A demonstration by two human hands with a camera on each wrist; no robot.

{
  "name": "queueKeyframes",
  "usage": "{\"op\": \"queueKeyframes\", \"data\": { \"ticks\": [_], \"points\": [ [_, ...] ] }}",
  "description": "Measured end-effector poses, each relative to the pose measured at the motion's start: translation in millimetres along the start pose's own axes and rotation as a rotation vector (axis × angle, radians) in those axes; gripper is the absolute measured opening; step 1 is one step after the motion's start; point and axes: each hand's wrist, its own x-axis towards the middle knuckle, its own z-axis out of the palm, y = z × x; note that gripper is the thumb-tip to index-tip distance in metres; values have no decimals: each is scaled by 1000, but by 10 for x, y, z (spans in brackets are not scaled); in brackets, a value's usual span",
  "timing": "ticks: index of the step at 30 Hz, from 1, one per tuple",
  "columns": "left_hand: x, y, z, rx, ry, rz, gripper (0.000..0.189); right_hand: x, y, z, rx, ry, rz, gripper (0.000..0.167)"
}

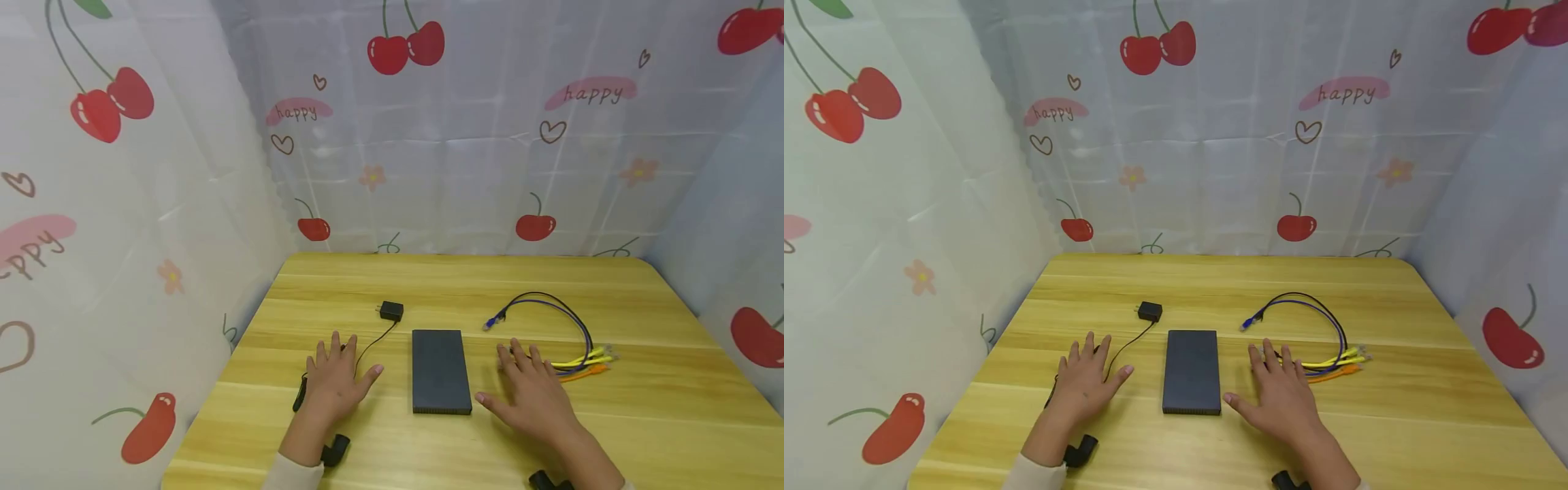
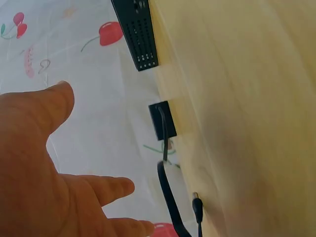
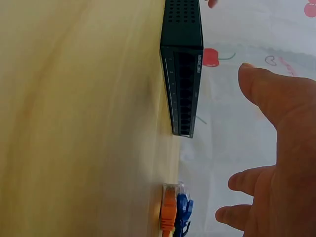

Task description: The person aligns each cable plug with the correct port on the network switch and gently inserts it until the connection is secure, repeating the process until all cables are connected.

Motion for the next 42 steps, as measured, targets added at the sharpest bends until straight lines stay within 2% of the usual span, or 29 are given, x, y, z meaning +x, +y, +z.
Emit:
{"op": "queueKeyframes", "data": {
  "ticks": [10,17,21,27,33,42],
  "points": [
    [0,-191,-70,-39,10,-101,89,23,-129,25,41,-17,-38,103],
    [-21,-361,-151,-40,-30,-194,82,66,-224,90,71,-56,-41,106],
    [-40,-431,-137,-20,-40,-195,77,70,-290,130,81,-86,-38,108],
    [-26,-448,-141,-22,-34,-186,66,112,-451,179,108,-139,-66,111],
    [9,-482,-150,1,-51,-195,55,188,-612,225,164,-212,-56,116],
    [70,-477,-152,1,-70,-190,59,298,-749,335,118,-215,-107,116]
  ]
}}
